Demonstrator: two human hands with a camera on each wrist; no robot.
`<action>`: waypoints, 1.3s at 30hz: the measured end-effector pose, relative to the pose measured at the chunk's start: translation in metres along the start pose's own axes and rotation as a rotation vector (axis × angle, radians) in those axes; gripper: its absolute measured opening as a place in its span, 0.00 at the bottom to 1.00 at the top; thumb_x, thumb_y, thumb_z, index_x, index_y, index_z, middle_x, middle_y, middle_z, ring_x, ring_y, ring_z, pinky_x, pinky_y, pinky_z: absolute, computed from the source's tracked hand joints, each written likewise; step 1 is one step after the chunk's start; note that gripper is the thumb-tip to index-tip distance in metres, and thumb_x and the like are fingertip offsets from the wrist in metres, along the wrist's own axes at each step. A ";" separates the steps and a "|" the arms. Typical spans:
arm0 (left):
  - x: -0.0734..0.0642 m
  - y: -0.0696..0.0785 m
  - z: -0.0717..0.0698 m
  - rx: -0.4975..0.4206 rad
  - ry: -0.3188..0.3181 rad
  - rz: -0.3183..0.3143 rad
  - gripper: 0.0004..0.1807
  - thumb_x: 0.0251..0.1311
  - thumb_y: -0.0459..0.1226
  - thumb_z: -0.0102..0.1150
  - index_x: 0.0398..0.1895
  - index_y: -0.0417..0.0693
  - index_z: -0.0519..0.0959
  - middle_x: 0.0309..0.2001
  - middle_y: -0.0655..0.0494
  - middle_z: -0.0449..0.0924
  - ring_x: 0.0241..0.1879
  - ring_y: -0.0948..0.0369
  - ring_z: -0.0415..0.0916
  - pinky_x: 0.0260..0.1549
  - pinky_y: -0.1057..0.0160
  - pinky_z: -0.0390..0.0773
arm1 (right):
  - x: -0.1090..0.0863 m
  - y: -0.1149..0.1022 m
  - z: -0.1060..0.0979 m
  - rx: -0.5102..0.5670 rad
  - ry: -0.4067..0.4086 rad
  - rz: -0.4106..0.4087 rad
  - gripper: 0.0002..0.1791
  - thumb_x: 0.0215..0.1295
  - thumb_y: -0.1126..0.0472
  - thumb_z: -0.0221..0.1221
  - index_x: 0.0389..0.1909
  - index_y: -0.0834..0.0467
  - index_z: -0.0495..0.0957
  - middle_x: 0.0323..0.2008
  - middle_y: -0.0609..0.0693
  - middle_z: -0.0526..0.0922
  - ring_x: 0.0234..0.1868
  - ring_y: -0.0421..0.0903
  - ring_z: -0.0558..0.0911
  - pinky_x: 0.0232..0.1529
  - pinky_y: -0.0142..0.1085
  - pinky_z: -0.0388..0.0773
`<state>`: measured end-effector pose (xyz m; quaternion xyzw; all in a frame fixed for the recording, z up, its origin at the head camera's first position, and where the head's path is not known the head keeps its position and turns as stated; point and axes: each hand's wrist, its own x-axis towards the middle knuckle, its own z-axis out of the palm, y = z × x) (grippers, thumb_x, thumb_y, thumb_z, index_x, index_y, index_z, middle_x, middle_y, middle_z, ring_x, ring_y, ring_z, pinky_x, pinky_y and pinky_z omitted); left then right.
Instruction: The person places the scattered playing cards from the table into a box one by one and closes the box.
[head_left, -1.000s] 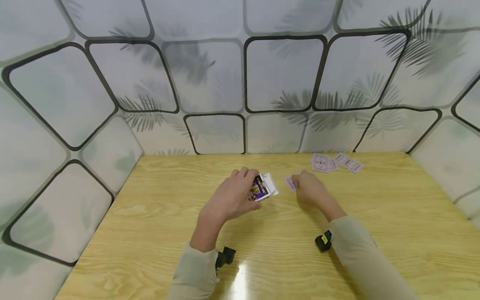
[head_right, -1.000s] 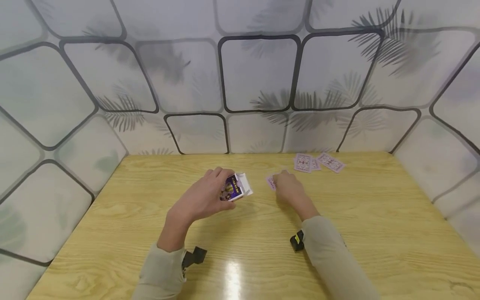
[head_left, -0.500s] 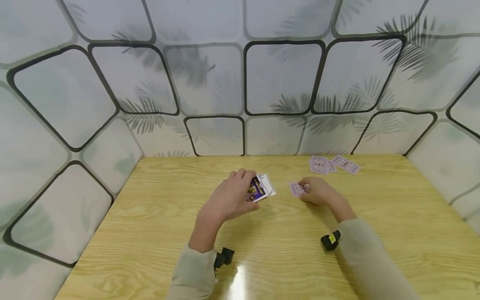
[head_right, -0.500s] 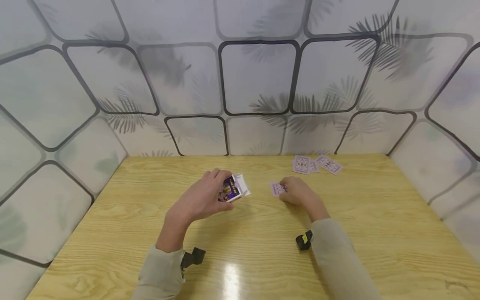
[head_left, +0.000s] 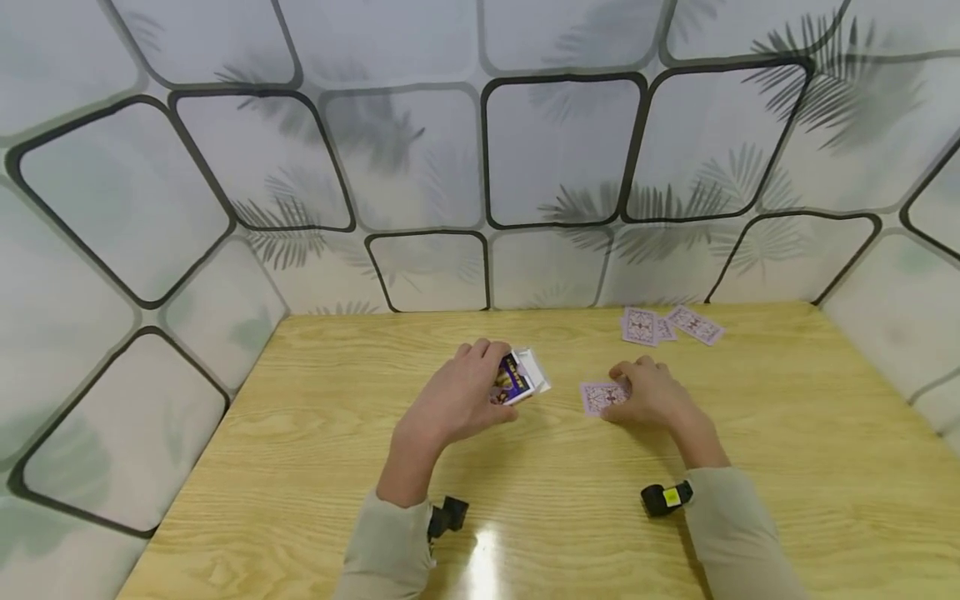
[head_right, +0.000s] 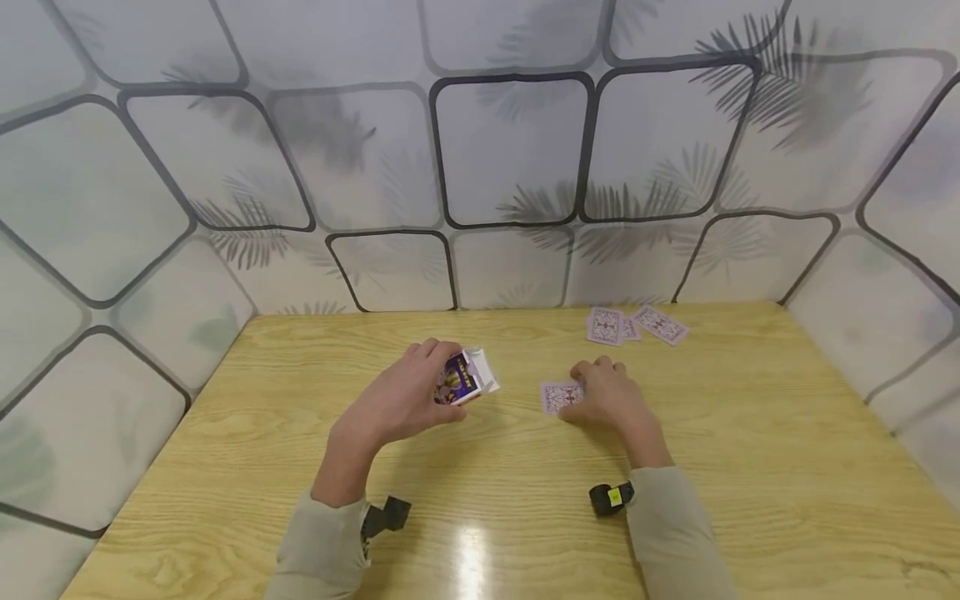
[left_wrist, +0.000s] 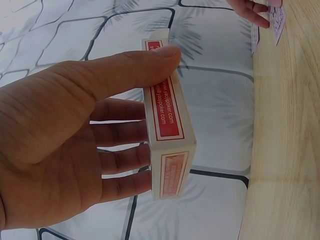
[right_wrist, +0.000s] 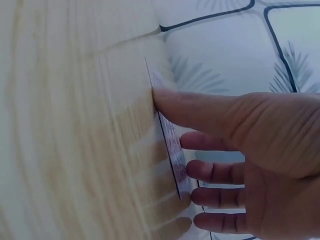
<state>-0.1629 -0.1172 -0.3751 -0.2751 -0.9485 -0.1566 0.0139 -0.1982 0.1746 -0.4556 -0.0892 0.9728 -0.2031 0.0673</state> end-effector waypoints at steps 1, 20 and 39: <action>0.000 0.000 0.000 0.003 0.001 -0.001 0.39 0.49 0.49 0.70 0.62 0.46 0.64 0.50 0.51 0.72 0.44 0.58 0.68 0.43 0.60 0.73 | -0.001 0.001 0.000 0.001 -0.004 -0.005 0.33 0.49 0.47 0.68 0.53 0.61 0.74 0.48 0.64 0.72 0.48 0.62 0.69 0.42 0.55 0.70; -0.002 0.002 0.006 0.000 -0.011 -0.004 0.38 0.49 0.48 0.69 0.61 0.45 0.64 0.49 0.51 0.72 0.42 0.59 0.67 0.41 0.60 0.73 | 0.003 0.000 0.005 0.219 -0.006 -0.025 0.21 0.47 0.65 0.70 0.38 0.67 0.70 0.35 0.58 0.73 0.36 0.51 0.71 0.40 0.43 0.71; 0.000 0.004 0.005 -0.005 -0.023 0.004 0.39 0.50 0.47 0.69 0.63 0.45 0.63 0.53 0.50 0.71 0.44 0.58 0.67 0.42 0.59 0.73 | -0.006 -0.010 -0.019 0.671 0.286 -0.073 0.10 0.66 0.65 0.55 0.45 0.66 0.71 0.42 0.62 0.80 0.18 0.42 0.74 0.16 0.38 0.75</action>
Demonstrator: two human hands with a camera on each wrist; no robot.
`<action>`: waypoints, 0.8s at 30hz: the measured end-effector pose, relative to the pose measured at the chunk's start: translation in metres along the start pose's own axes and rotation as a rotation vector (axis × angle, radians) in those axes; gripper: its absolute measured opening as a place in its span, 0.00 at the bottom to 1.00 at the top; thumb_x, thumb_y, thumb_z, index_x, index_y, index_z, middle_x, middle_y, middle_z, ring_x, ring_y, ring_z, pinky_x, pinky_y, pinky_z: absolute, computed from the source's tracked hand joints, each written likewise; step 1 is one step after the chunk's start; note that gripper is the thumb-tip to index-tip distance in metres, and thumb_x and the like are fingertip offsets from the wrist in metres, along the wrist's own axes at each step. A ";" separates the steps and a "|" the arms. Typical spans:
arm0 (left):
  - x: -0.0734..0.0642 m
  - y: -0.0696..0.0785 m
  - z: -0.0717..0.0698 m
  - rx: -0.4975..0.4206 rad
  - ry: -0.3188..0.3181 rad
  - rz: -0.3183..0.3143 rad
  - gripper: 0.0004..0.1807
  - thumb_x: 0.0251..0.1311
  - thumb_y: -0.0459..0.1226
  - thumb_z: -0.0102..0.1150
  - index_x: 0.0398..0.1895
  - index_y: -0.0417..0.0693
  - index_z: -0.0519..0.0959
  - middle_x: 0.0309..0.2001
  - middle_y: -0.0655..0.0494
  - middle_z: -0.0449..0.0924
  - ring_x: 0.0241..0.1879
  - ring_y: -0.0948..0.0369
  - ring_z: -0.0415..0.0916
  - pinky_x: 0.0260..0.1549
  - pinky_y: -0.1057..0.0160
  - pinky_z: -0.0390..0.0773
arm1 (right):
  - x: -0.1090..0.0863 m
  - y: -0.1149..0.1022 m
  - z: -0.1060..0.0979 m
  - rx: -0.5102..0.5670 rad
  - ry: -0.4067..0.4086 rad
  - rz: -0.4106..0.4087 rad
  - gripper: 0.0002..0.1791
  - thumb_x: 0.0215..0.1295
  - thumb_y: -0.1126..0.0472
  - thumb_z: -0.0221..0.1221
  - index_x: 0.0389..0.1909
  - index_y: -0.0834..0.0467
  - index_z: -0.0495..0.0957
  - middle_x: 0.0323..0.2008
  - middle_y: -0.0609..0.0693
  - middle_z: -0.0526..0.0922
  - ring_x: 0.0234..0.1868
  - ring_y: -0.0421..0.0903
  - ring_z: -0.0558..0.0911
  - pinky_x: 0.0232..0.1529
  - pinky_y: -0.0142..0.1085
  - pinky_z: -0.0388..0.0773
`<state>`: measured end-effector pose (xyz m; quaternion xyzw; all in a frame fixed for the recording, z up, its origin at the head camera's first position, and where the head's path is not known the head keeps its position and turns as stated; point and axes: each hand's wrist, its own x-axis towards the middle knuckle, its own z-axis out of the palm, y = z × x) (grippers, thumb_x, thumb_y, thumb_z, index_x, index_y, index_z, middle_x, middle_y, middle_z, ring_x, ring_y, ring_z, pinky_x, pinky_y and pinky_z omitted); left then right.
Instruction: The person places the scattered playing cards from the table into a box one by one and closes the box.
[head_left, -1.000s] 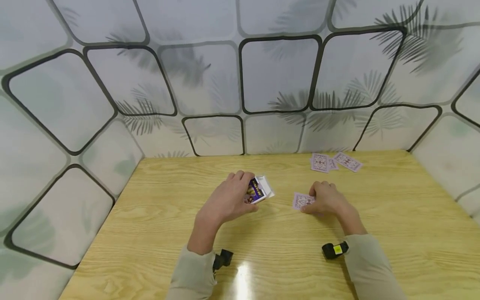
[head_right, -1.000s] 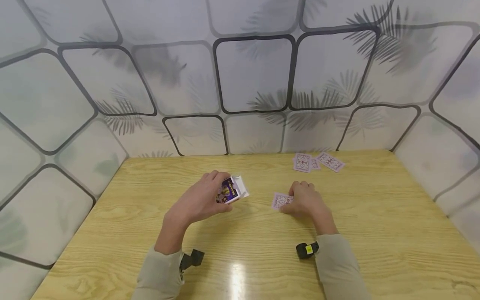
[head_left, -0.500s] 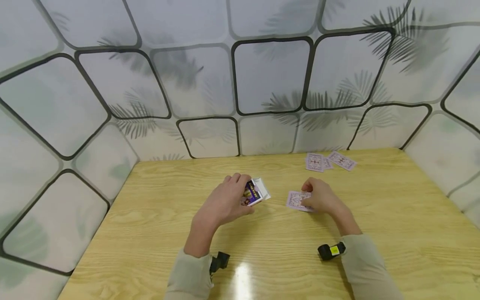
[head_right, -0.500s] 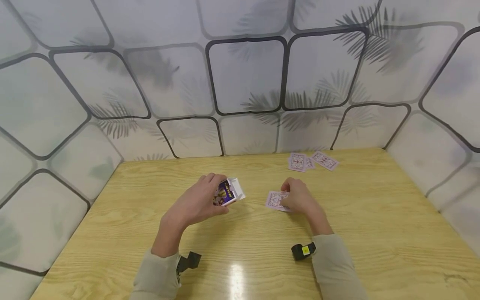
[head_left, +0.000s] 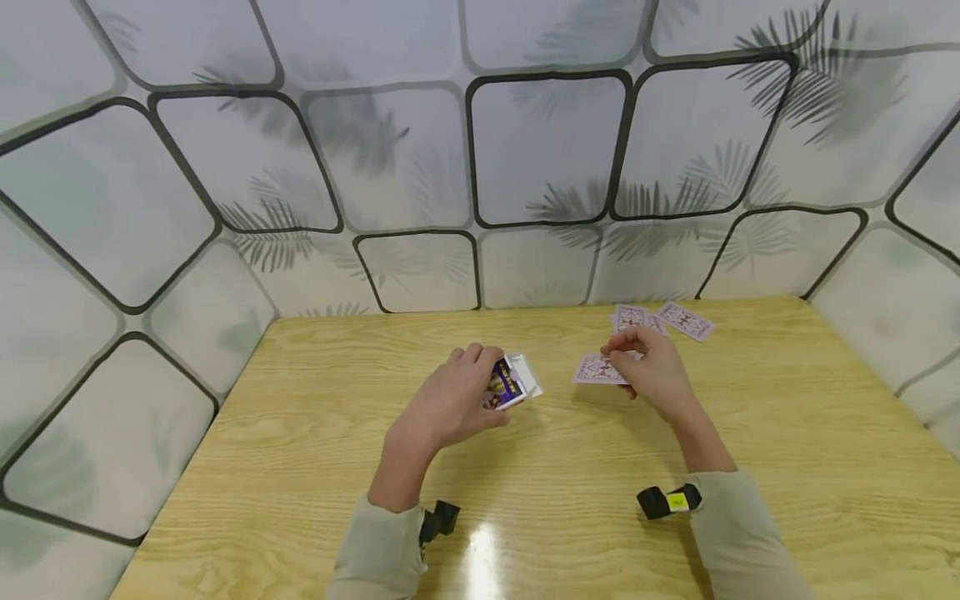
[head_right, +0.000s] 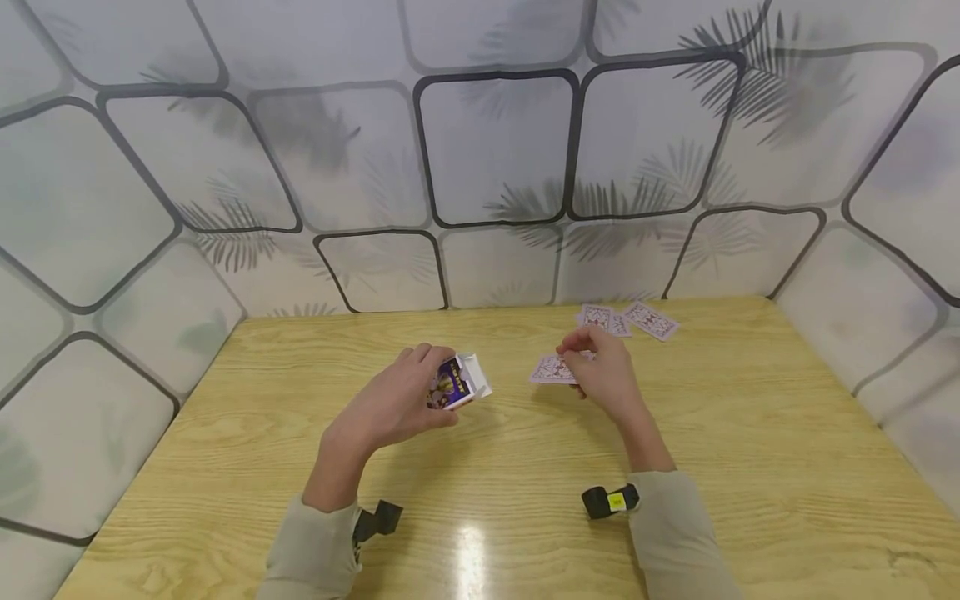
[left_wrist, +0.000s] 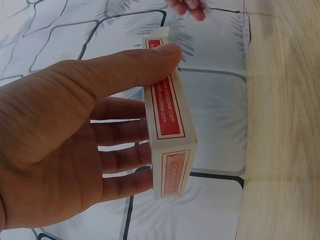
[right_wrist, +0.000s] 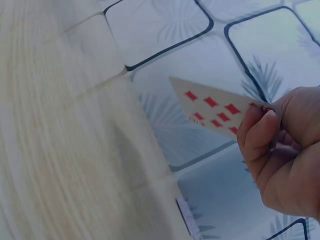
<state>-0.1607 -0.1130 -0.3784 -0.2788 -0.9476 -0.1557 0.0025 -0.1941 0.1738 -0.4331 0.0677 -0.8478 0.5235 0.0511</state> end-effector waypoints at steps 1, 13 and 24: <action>0.000 0.000 0.000 0.000 -0.003 0.000 0.39 0.50 0.48 0.69 0.63 0.45 0.63 0.53 0.50 0.71 0.44 0.58 0.67 0.42 0.59 0.73 | 0.000 -0.003 0.000 0.006 -0.008 -0.019 0.10 0.68 0.65 0.53 0.46 0.66 0.71 0.41 0.62 0.80 0.19 0.42 0.74 0.15 0.38 0.74; 0.002 0.003 0.002 0.015 -0.022 -0.007 0.40 0.49 0.49 0.70 0.63 0.46 0.64 0.52 0.51 0.71 0.45 0.59 0.68 0.43 0.60 0.73 | -0.012 -0.041 0.007 -0.033 -0.166 -0.245 0.18 0.63 0.78 0.49 0.53 0.65 0.68 0.46 0.59 0.77 0.29 0.46 0.77 0.27 0.38 0.79; 0.001 0.005 0.004 0.015 -0.019 0.008 0.39 0.49 0.48 0.70 0.62 0.45 0.64 0.50 0.51 0.71 0.44 0.59 0.67 0.42 0.60 0.73 | -0.024 -0.063 0.014 -0.032 -0.130 -0.244 0.27 0.63 0.73 0.55 0.63 0.60 0.64 0.51 0.59 0.77 0.18 0.43 0.74 0.19 0.33 0.74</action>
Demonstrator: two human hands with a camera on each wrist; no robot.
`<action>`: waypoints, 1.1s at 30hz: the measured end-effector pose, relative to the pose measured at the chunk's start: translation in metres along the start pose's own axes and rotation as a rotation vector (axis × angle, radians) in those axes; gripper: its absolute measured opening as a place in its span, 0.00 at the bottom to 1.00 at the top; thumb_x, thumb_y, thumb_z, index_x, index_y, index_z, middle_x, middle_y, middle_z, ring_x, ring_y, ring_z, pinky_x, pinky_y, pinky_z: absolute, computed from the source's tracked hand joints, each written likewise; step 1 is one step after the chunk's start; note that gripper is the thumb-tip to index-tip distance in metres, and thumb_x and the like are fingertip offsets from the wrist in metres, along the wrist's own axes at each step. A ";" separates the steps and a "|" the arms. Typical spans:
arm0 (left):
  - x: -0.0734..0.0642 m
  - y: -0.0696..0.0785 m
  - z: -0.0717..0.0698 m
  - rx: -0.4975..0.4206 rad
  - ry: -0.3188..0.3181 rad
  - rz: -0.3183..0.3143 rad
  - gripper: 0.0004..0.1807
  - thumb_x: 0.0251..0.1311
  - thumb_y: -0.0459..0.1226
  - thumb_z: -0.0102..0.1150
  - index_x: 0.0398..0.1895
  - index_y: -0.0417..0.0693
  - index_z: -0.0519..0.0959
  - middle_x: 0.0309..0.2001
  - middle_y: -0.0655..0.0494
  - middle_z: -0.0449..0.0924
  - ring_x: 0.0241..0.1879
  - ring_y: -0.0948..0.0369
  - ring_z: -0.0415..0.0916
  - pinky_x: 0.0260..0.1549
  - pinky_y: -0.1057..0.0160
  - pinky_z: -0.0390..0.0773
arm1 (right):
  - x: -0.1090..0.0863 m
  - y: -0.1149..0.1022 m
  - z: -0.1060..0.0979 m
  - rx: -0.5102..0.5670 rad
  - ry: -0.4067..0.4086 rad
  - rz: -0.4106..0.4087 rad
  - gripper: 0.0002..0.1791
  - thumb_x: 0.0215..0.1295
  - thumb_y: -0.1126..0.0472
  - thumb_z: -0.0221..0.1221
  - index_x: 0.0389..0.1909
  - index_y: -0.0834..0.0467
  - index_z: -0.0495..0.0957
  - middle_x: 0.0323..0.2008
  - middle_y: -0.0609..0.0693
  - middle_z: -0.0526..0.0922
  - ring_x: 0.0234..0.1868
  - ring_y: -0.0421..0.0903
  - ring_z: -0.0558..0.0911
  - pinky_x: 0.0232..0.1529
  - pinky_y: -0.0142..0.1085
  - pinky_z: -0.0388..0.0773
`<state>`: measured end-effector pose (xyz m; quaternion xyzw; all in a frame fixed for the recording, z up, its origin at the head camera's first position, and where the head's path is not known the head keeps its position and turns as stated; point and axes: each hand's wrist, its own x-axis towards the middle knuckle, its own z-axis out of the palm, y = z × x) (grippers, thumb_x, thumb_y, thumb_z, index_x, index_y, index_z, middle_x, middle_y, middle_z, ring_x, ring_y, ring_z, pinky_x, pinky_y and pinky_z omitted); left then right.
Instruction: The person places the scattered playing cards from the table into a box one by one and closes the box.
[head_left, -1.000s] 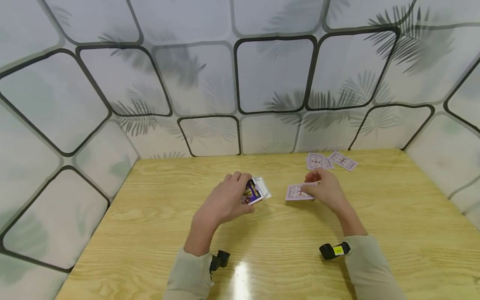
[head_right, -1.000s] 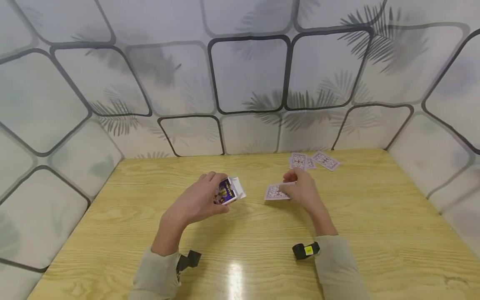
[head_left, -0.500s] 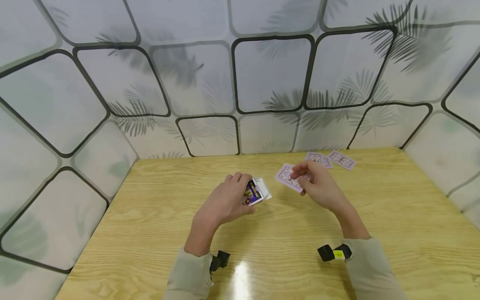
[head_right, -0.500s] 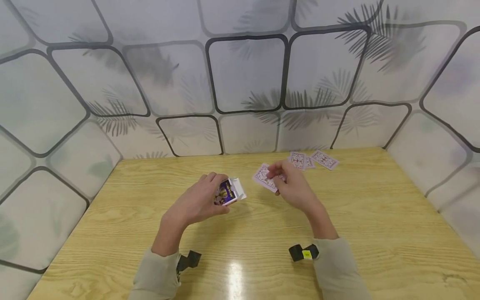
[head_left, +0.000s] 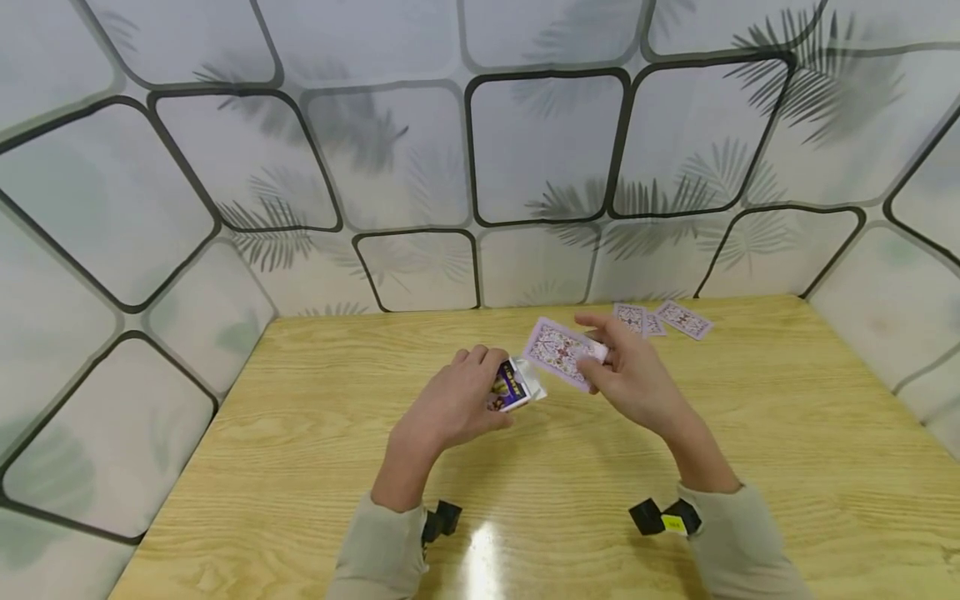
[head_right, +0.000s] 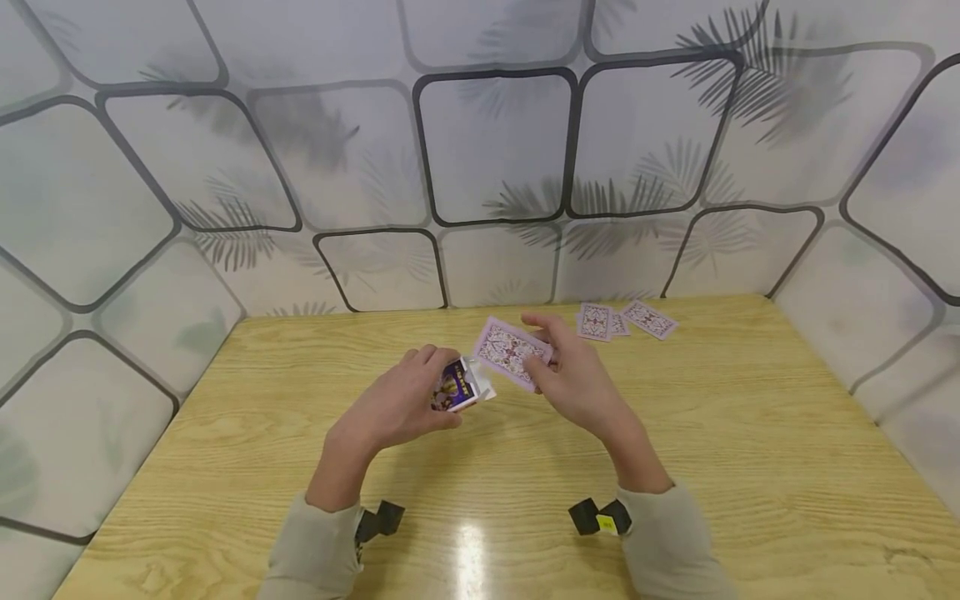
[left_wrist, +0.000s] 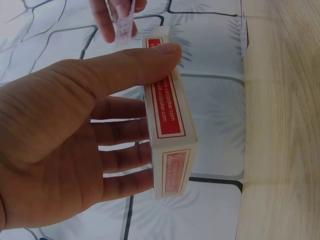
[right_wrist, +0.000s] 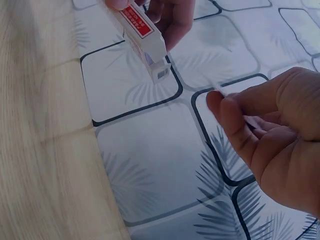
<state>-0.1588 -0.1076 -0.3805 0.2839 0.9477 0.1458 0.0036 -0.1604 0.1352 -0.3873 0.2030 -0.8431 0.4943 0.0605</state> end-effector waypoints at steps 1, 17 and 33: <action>0.000 0.000 0.000 0.000 0.000 0.001 0.39 0.49 0.48 0.70 0.62 0.45 0.64 0.50 0.51 0.71 0.43 0.59 0.67 0.41 0.60 0.73 | 0.000 0.000 0.001 0.007 0.013 -0.002 0.25 0.63 0.72 0.55 0.62 0.61 0.66 0.46 0.59 0.78 0.20 0.44 0.76 0.19 0.33 0.74; 0.001 0.001 0.002 0.045 -0.014 0.046 0.39 0.46 0.44 0.72 0.61 0.47 0.63 0.48 0.54 0.71 0.45 0.58 0.67 0.43 0.59 0.73 | 0.000 0.002 0.007 -0.009 -0.031 0.097 0.15 0.66 0.66 0.56 0.53 0.60 0.76 0.30 0.55 0.81 0.16 0.47 0.74 0.12 0.33 0.69; 0.001 0.002 0.003 0.070 -0.018 0.058 0.39 0.44 0.43 0.74 0.59 0.49 0.64 0.51 0.54 0.71 0.49 0.55 0.68 0.47 0.55 0.73 | -0.001 0.002 0.007 0.050 -0.244 0.105 0.15 0.65 0.67 0.55 0.53 0.61 0.75 0.27 0.54 0.79 0.12 0.40 0.69 0.11 0.31 0.65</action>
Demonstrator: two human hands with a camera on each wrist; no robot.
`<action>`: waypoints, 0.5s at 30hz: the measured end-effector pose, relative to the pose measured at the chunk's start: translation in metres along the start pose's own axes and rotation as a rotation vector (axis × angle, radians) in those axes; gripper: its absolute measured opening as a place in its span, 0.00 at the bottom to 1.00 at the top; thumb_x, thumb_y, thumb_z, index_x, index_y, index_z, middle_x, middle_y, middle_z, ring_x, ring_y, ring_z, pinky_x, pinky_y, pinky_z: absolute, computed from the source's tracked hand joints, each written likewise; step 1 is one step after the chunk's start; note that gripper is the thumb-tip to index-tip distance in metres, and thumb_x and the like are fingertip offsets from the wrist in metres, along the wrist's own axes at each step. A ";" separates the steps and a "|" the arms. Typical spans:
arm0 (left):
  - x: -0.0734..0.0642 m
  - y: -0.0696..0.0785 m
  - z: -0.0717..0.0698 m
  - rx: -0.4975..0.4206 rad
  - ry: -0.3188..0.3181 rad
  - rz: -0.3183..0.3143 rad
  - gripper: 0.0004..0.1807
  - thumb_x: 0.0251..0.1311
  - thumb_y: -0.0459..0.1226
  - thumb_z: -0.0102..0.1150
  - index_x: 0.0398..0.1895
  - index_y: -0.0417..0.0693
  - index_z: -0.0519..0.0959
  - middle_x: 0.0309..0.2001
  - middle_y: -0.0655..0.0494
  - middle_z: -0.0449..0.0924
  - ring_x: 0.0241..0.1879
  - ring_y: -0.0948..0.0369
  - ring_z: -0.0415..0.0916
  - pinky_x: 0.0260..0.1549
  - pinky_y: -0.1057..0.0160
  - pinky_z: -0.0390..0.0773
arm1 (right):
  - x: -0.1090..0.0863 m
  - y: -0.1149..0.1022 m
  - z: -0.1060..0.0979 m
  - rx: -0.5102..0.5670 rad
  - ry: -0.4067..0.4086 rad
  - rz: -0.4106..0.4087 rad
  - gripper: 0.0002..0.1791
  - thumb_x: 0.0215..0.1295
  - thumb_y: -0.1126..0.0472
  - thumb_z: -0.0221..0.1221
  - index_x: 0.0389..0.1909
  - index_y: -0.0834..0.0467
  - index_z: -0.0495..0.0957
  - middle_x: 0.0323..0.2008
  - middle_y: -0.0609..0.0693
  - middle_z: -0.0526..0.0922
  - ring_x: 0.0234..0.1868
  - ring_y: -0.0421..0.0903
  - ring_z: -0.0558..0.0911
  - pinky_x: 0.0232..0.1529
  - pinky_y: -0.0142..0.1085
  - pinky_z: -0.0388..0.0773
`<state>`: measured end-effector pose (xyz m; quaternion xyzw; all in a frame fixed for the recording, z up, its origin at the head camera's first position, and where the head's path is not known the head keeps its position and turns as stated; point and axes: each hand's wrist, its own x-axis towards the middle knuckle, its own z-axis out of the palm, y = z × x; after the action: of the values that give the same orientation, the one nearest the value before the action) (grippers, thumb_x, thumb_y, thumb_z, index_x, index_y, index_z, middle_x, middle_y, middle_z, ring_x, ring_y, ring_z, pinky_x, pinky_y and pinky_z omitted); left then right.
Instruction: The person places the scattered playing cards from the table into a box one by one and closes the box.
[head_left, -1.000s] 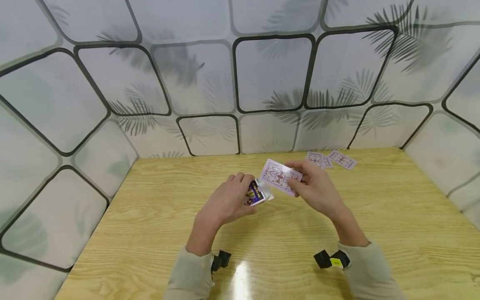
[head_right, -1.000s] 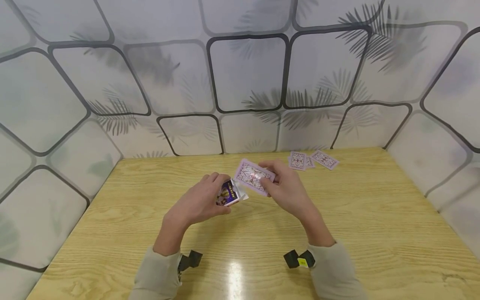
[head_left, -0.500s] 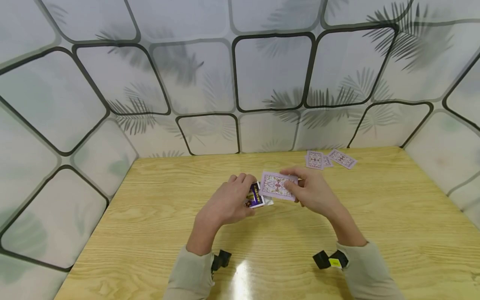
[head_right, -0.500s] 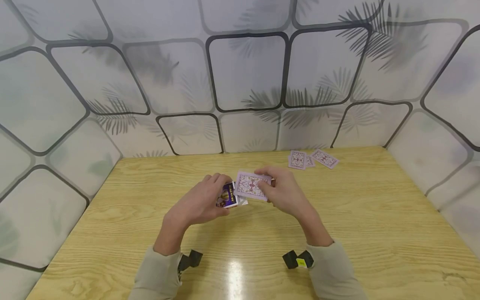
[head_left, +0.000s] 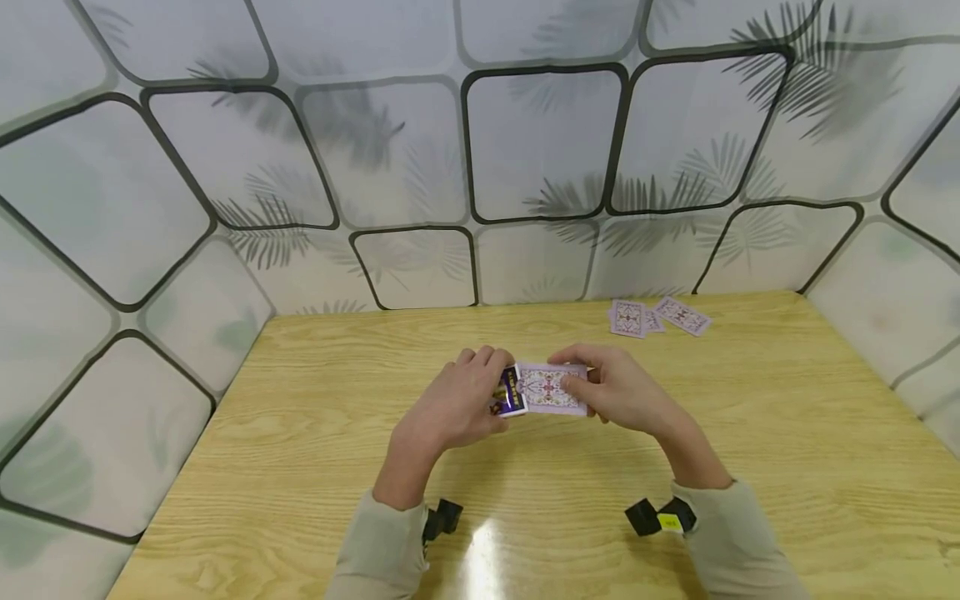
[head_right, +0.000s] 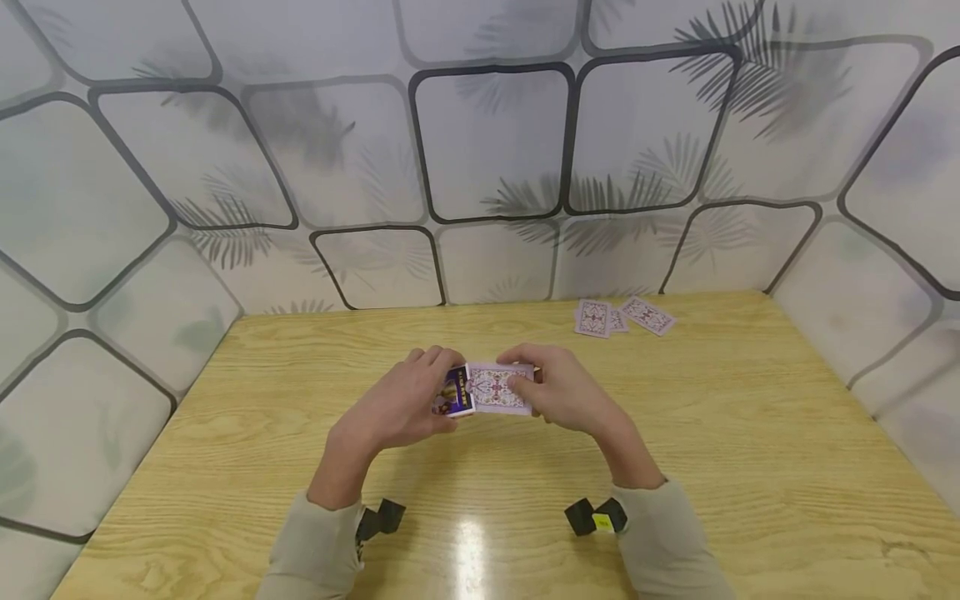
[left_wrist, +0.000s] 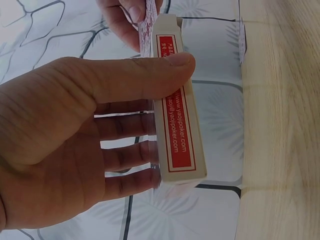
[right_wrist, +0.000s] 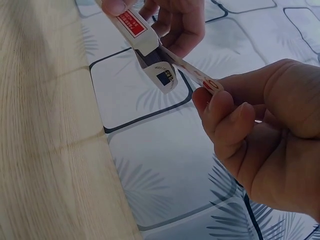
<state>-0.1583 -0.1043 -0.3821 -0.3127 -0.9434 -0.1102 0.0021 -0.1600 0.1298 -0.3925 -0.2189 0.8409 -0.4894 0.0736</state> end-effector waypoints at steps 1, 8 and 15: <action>0.000 0.000 0.000 0.002 -0.003 0.000 0.39 0.44 0.43 0.74 0.59 0.49 0.64 0.51 0.54 0.71 0.49 0.55 0.68 0.47 0.55 0.73 | 0.000 0.000 0.000 -0.003 -0.004 0.000 0.15 0.66 0.67 0.54 0.53 0.61 0.75 0.26 0.53 0.79 0.12 0.40 0.69 0.11 0.31 0.65; 0.001 0.003 0.000 0.024 -0.005 0.011 0.39 0.44 0.44 0.74 0.59 0.49 0.64 0.51 0.53 0.71 0.50 0.54 0.69 0.47 0.54 0.74 | 0.000 0.003 -0.002 -0.038 -0.026 -0.003 0.14 0.67 0.67 0.53 0.52 0.56 0.76 0.22 0.51 0.77 0.12 0.41 0.69 0.10 0.32 0.66; 0.001 0.004 0.001 0.043 0.013 0.017 0.39 0.44 0.43 0.75 0.60 0.50 0.65 0.52 0.53 0.71 0.50 0.53 0.69 0.46 0.53 0.74 | 0.002 0.002 0.002 -0.041 0.010 -0.004 0.14 0.67 0.67 0.53 0.51 0.58 0.76 0.29 0.53 0.81 0.13 0.40 0.69 0.12 0.31 0.66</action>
<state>-0.1561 -0.1003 -0.3821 -0.3199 -0.9428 -0.0921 0.0159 -0.1615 0.1289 -0.3951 -0.2195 0.8508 -0.4732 0.0639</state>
